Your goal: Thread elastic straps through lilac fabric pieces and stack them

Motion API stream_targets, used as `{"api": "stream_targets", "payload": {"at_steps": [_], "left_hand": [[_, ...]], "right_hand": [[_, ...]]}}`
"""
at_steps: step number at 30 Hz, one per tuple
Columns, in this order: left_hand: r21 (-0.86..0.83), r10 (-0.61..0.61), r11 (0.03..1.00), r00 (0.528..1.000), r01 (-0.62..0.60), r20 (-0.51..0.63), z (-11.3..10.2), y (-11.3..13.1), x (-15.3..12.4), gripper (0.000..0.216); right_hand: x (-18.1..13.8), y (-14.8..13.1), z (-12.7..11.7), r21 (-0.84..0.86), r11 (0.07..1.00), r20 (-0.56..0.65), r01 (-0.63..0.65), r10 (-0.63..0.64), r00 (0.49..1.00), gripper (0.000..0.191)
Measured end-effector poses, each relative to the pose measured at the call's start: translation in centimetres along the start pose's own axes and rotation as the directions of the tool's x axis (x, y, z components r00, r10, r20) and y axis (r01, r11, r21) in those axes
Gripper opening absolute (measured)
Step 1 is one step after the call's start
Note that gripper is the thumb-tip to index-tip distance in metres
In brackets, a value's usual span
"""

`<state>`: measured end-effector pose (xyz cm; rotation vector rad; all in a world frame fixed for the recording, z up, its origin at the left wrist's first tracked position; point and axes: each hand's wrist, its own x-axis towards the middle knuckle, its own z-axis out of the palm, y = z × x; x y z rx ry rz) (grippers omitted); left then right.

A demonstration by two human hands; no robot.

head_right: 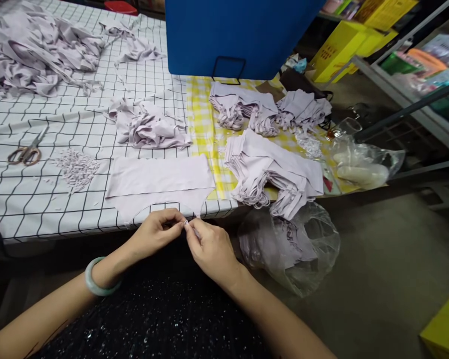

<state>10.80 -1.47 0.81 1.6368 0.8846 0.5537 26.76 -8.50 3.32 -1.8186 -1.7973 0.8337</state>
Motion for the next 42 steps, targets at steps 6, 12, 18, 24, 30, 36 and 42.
{"api": "stream_targets", "payload": {"at_steps": [6,12,18,24,30,36,42], "left_hand": [[0.017,0.033,0.999,0.999,-0.032,-0.036,0.1,0.0,0.1,0.015],[0.097,0.033,0.995,0.999,-0.033,-0.001,0.0,0.9,0.2,0.015],[0.434,0.312,0.864,0.947,-0.253,-0.069,-2.2,0.5,3.8,0.010],[0.680,0.346,0.672,0.936,-0.293,0.061,-4.1,-2.8,8.1,0.024],[0.630,0.389,0.721,0.921,-0.288,-0.023,-3.9,-4.1,8.6,0.019],[0.510,0.366,0.807,0.930,-0.300,-0.032,-4.4,-4.0,8.8,0.016],[0.503,0.345,0.822,0.936,-0.265,-0.071,-4.1,-3.6,8.9,0.011]], "right_hand": [[-0.1,0.2,-0.3,0.044,0.999,-0.006,0.002,-0.002,1.000,0.029],[-0.1,1.3,-0.7,0.484,0.850,0.171,-0.207,0.141,0.975,0.029],[2.8,2.0,-0.9,0.610,0.760,0.076,-0.227,0.229,0.971,0.031],[7.0,2.2,-0.8,0.786,0.463,0.234,-0.410,0.391,0.890,0.035],[8.5,1.0,-0.2,0.771,0.432,0.267,-0.468,0.447,0.854,0.025],[9.8,0.4,0.7,0.789,0.357,0.264,-0.500,0.538,0.801,0.012],[10.6,0.6,0.8,0.814,0.335,0.222,-0.474,0.575,0.787,0.010]]}}
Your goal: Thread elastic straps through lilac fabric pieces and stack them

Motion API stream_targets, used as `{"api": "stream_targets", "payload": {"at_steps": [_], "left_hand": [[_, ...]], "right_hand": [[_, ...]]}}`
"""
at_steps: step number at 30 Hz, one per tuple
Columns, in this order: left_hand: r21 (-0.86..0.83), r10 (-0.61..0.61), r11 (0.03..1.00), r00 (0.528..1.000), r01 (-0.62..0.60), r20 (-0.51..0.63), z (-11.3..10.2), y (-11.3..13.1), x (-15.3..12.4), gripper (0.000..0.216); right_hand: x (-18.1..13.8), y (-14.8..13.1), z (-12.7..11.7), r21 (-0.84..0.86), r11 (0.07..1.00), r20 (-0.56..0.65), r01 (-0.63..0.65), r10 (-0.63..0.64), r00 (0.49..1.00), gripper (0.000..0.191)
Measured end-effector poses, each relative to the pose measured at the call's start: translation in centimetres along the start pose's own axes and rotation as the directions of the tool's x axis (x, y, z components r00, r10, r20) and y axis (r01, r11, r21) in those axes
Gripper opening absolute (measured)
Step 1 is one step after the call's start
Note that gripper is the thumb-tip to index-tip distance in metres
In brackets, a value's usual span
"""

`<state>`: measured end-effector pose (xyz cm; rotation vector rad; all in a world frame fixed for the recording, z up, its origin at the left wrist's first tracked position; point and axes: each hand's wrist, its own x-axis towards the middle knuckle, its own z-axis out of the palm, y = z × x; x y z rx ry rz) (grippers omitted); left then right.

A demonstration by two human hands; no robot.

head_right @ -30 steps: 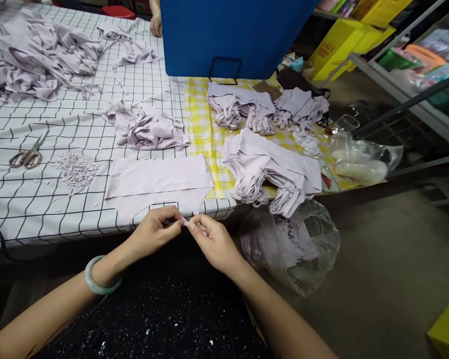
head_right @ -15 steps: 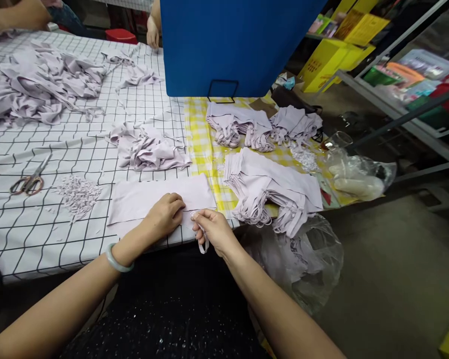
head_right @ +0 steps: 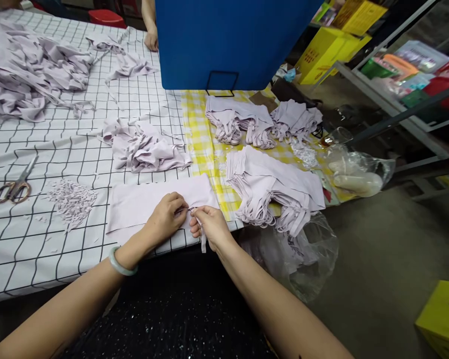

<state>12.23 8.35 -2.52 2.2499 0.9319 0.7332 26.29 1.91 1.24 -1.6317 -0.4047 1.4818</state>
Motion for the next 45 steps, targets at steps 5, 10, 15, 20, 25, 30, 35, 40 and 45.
{"api": "stream_targets", "payload": {"at_steps": [5,10,15,20,25,30,35,40,45], "left_hand": [[-0.052,-0.129,0.990,0.991,0.130,0.024,-0.3,0.5,0.7,0.014],[-0.071,-0.196,0.978,0.980,0.197,0.014,-0.3,0.9,0.8,0.014],[-0.090,-0.208,0.974,0.978,0.208,0.011,-0.3,1.1,0.8,0.015],[-0.087,-0.212,0.973,0.977,0.212,0.007,-0.3,1.2,0.8,0.015],[-0.083,-0.232,0.969,0.973,0.232,0.009,-0.2,1.4,0.8,0.016],[-0.070,-0.248,0.966,0.969,0.248,0.003,0.1,1.5,0.7,0.016],[-0.049,-0.169,0.984,0.985,0.171,0.042,-0.7,0.8,0.8,0.012],[0.041,0.087,0.994,0.973,-0.098,0.212,-2.3,-0.1,2.0,0.028],[0.302,0.116,0.920,0.909,-0.250,0.399,-0.9,-0.8,2.6,0.048]], "right_hand": [[0.2,0.0,0.2,0.045,0.998,-0.066,0.043,-0.040,0.997,0.011],[0.2,-0.2,0.8,0.066,0.997,-0.083,0.048,-0.042,0.996,0.010],[0.4,-0.2,1.1,0.065,0.997,-0.093,0.035,-0.029,0.995,0.009],[0.6,-0.1,1.0,0.061,0.997,-0.092,0.045,-0.039,0.995,0.009],[0.8,0.0,1.1,0.019,0.998,-0.102,0.063,-0.061,0.993,0.009],[0.9,0.0,1.4,-0.037,0.997,-0.081,0.071,-0.073,0.994,0.012],[0.1,-0.6,0.7,-0.051,0.997,0.029,-0.056,0.058,0.998,0.014],[-3.0,0.6,-1.1,-0.118,0.989,0.072,0.089,-0.081,0.994,0.041],[-6.7,4.6,-3.4,-0.279,0.917,0.061,0.286,-0.280,0.958,0.044]]}}
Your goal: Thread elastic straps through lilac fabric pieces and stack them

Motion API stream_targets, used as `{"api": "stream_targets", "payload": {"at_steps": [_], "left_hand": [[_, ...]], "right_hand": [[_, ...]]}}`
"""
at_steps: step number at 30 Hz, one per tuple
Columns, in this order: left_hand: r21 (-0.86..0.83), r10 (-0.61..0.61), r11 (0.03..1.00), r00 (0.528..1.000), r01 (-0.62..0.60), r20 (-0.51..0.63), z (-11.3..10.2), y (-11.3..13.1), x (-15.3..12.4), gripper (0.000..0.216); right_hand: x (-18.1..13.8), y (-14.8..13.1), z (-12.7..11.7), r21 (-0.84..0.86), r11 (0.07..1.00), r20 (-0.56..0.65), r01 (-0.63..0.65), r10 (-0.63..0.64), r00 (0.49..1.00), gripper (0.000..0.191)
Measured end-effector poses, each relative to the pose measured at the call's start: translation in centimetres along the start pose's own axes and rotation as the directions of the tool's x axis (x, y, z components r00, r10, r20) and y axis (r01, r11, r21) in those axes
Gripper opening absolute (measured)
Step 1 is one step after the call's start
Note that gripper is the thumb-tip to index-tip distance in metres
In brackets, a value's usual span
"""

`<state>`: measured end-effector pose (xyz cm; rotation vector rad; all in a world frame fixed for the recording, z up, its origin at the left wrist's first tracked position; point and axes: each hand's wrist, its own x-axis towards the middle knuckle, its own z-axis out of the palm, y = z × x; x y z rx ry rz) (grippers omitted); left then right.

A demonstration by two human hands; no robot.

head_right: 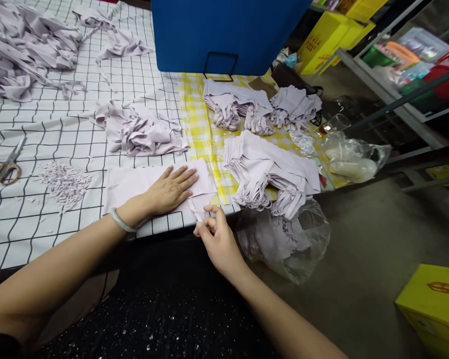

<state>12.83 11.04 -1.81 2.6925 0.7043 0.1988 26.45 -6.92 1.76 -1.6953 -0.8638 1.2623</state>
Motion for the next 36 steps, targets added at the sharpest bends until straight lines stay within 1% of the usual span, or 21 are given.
{"api": "stream_targets", "payload": {"at_steps": [3,8,10,11,13,14,15,16,17,18,19,20,22,24,26,28,30,31,33,34,36], "left_hand": [[0.104,-0.045,0.994,0.998,0.041,0.041,1.0,0.0,0.2,0.056],[0.116,-0.063,0.992,0.996,0.055,0.070,1.0,0.2,0.5,0.058],[0.069,-0.055,0.996,0.994,0.049,0.093,0.2,0.0,0.4,0.058],[0.037,-0.046,0.998,0.994,0.043,0.101,-0.3,-0.1,0.3,0.056],[-0.013,-0.042,0.999,0.996,0.043,0.079,-1.3,-0.7,-0.4,0.049],[-0.017,-0.059,0.998,0.997,0.060,0.042,-1.8,-1.0,-0.9,0.046],[-0.006,-0.091,0.996,0.996,0.091,-0.001,-2.2,-1.4,-1.5,0.044],[0.015,-0.135,0.991,0.990,0.136,-0.036,-2.4,-1.7,-2.0,0.044],[0.039,-0.185,0.982,0.981,0.187,-0.051,-2.5,-2.1,-2.5,0.045],[0.061,-0.231,0.970,0.972,0.233,-0.046,-2.4,-2.4,-2.9,0.048],[0.076,-0.265,0.961,0.964,0.266,-0.026,-2.3,-2.7,-3.2,0.053],[0.085,-0.285,0.955,0.958,0.284,-0.001,-2.0,-2.9,-3.4,0.058],[0.078,-0.287,0.956,0.957,0.284,0.032,-1.7,-3.3,-3.4,0.063],[0.036,-0.270,0.963,0.962,0.268,0.045,-1.9,-3.5,-3.5,0.064],[-0.051,-0.285,0.957,0.958,0.285,0.006,-2.8,-2.9,-4.9,0.062],[-0.185,-0.368,0.921,0.921,0.343,-0.127,-4.1,-1.0,-8.3,0.048],[-0.360,-0.538,0.822,0.809,0.441,-0.237,-4.6,1.8,-13.2,0.029],[-0.428,-0.618,0.742,0.775,0.516,-0.136,-4.4,3.2,-15.8,0.032],[-0.442,-0.704,0.592,0.700,0.673,0.123,-2.8,5.4,-20.0,0.036],[-0.421,-0.752,0.555,0.649,0.717,0.115,-1.5,6.1,-21.2,0.027],[-0.443,-0.814,0.521,0.582,0.729,0.000,1.6,6.7,-21.7,0.020]], "right_hand": [[-1.7,2.7,-0.2,0.008,0.998,0.044,-0.060,0.059,0.997,0.039],[-1.7,5.5,-0.8,0.329,0.929,0.114,-0.171,0.141,0.983,0.037],[-1.7,5.6,-1.8,0.418,0.883,0.083,-0.216,0.200,0.976,0.036],[-1.6,5.5,-2.5,0.406,0.886,0.018,-0.224,0.238,0.971,0.034],[-1.1,4.5,-3.8,0.229,0.962,-0.211,-0.150,0.200,0.957,0.030],[-0.5,3.7,-4.2,0.067,0.996,-0.316,-0.061,0.079,0.945,0.028],[0.5,2.6,-4.3,-0.122,0.991,-0.361,0.060,-0.101,0.927,0.028],[1.8,1.4,-4.2,-0.306,0.931,-0.330,0.198,-0.298,0.896,0.030],[3.5,0.1,-3.7,-0.457,0.825,-0.226,0.333,-0.470,0.853,0.034],[5.4,-1.1,-2.9,-0.566,0.699,-0.089,0.438,-0.580,0.810,0.040],[7.4,-2.2,-2.0,-0.648,0.579,0.043,0.494,-0.620,0.783,0.045],[9.4,-3.0,-1.0,-0.711,0.479,0.158,0.515,-0.604,0.781,0.050],[12.8,-3.4,0.9,-0.807,0.357,0.285,0.471,-0.464,0.839,0.059],[15.1,-2.8,1.7,-0.867,0.293,0.305,0.403,-0.329,0.894,0.065],[16.1,-1.7,1.5,-0.889,0.263,0.296,0.374,-0.292,0.909,0.069],[16.1,-1.1,1.0,-0.890,0.248,0.294,0.382,-0.327,0.898,0.070],[15.1,-1.2,1.0,-0.885,0.218,0.309,0.412,-0.389,0.868,0.070],[14.4,-1.5,1.5,-0.873,0.193,0.339,0.449,-0.423,0.841,0.070],[12.6,-2.2,3.4,-0.804,0.133,0.466,0.579,-0.465,0.753,0.066],[11.8,-2.6,4.7,-0.742,0.105,0.552,0.662,-0.463,0.693,0.063],[10.7,-2.9,7.7,-0.597,0.072,0.708,0.799,-0.420,0.567,0.059]]}}
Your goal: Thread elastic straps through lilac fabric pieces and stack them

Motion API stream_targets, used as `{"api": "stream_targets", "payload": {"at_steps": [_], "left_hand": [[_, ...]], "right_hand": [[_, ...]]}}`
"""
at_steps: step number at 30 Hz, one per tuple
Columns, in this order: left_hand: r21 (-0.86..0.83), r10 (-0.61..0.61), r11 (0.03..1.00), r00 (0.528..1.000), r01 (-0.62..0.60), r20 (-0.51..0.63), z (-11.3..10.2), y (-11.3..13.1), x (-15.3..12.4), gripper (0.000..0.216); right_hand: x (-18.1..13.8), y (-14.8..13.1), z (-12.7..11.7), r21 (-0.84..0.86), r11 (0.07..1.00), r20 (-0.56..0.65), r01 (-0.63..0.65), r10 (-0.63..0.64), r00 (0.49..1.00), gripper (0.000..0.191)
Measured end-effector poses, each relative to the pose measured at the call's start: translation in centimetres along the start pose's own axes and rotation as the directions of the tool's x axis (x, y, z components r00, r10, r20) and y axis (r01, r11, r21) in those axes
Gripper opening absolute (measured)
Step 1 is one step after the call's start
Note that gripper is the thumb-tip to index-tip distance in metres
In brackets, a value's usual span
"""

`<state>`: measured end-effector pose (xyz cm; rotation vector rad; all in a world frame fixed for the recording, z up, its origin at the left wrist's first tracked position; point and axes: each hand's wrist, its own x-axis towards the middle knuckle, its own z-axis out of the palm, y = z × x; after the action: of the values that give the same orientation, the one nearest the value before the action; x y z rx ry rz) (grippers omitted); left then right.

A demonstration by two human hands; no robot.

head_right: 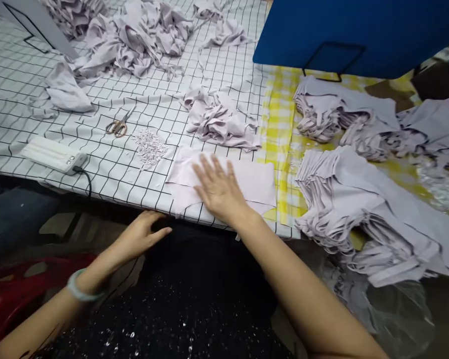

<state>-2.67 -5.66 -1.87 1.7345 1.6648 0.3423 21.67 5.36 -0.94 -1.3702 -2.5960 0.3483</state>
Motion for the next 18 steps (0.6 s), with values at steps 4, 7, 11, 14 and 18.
{"api": "stream_targets", "payload": {"at_steps": [4,7,11,14,18], "left_hand": [[-0.288,0.030,0.957,0.998,-0.043,-0.049,4.4,0.6,1.0,0.013],[-0.389,0.065,0.919,0.998,-0.061,-0.003,3.7,1.8,-0.5,0.018],[-0.505,0.033,0.859,0.976,0.082,0.215,0.3,2.7,-4.0,0.024],[-0.598,0.111,0.788,0.920,0.150,0.376,-1.3,2.9,-4.9,0.032],[-0.595,0.072,0.785,0.928,0.175,0.367,-2.0,2.4,-3.8,0.040]], "right_hand": [[2.5,-2.4,1.9,0.058,0.991,0.086,0.122,-0.127,0.988,0.055],[2.2,-2.4,2.0,0.089,0.985,0.023,0.145,-0.147,0.989,0.052],[-1.6,-4.1,1.4,0.176,0.939,-0.209,0.296,-0.258,0.943,0.041],[-4.7,-6.2,2.1,0.166,0.901,-0.280,0.401,-0.347,0.895,0.031],[-6.0,-7.8,3.4,0.127,0.872,-0.336,0.472,-0.410,0.848,0.018]]}}
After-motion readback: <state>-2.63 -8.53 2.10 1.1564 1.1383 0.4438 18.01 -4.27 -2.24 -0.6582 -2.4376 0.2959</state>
